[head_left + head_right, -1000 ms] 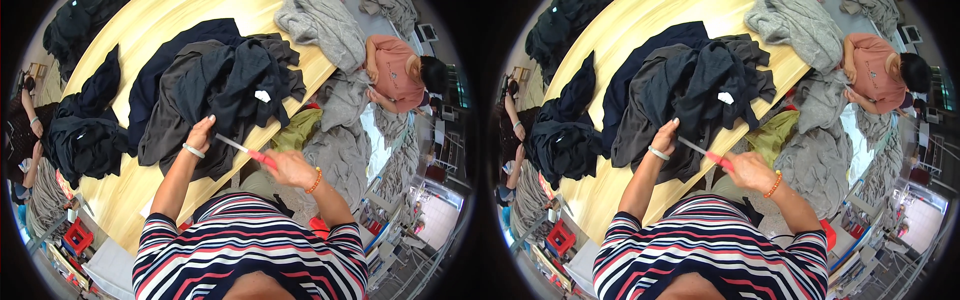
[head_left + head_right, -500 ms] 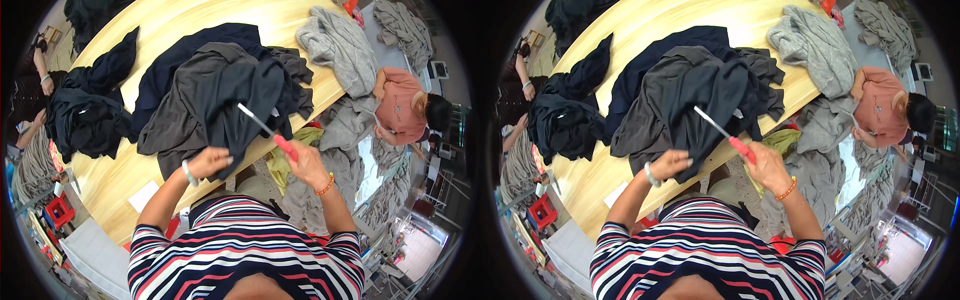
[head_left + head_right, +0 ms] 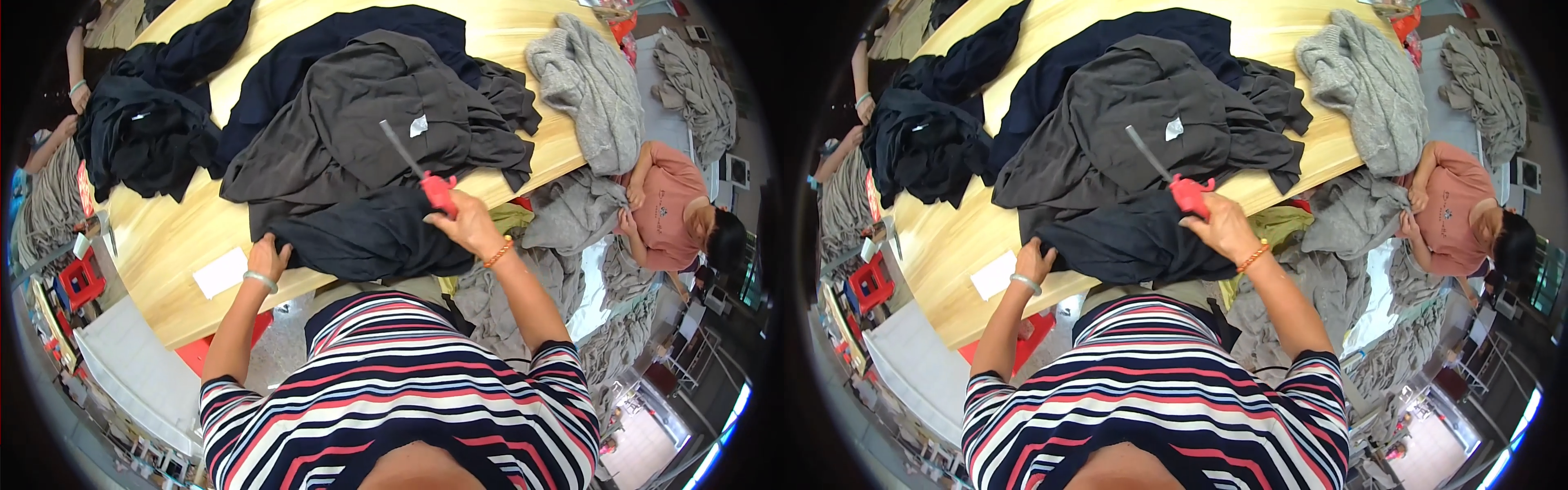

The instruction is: Trimming excess threads and loose ends from black fabric garments using scissors on a factory workspace table.

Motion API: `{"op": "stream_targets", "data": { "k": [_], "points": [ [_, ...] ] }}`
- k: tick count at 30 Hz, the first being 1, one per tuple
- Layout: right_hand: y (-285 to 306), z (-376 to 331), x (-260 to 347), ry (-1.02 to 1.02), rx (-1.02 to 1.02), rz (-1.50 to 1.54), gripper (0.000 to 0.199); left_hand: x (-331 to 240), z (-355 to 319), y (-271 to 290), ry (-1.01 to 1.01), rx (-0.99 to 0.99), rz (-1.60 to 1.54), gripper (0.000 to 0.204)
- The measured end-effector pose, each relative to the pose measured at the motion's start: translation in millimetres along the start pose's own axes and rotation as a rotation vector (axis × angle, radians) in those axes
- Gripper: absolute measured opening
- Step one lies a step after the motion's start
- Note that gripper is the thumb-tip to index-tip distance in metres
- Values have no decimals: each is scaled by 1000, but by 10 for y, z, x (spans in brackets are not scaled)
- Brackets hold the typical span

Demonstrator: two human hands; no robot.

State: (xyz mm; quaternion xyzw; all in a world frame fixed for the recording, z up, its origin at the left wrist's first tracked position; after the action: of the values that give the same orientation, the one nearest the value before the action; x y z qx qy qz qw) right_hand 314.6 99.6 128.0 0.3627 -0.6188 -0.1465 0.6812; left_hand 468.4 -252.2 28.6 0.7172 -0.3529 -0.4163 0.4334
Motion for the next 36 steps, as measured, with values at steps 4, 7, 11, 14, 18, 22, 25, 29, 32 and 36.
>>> {"op": "stream_targets", "data": {
  "k": [4, 7, 11, 14, 18, 22, 25, 29, 32, 36],
  "points": [
    [-733, -352, -404, 45, 114, -117, 47, -106, 39, 121, 68, -84, -53, 33],
    [-862, -520, -549, -47, 184, -101, 44, -324, -32, 396, 33, -172, 12, 32],
    [-703, -530, -395, -11, 145, 122, 48, -718, -197, 785, 22, -240, -127, 30],
    [-756, -525, -293, -95, 263, 110, 52, -1391, -262, 1399, -207, -444, -452, 28],
    [-894, -521, -151, -129, 362, 246, 43, -2053, -310, 2198, -444, -532, -595, 23],
    [-458, -234, 111, -145, 236, 366, 22, -1528, -83, 2718, -275, -1008, -615, 21],
    [592, 406, 275, -133, -193, 249, 16, -1310, 294, 3180, -324, -1177, -600, 23],
    [1550, 1248, 609, 92, -537, 283, 16, -994, 850, 3140, -351, -1122, -844, 29],
    [1678, 1677, 781, 165, -547, 263, 17, -730, 1387, 2866, -237, -833, -1113, 29],
    [1321, 1659, 681, 52, -339, 147, 24, -414, 1742, 2172, 39, -445, -1609, 36]
  ]
}}
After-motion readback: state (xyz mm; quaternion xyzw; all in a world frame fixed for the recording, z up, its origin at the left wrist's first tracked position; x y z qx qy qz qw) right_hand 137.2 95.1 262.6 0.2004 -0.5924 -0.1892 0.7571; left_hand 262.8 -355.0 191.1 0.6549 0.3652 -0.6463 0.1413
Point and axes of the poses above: each hand's wrist, its own z-axis towards the middle knuckle, its own y-axis out of the back of the hand, x = y × z, the point moved 9 cm from there along z, towards the middle knuckle, and after that the axes turned 15 degrees about -x, right-handed, at the moved point
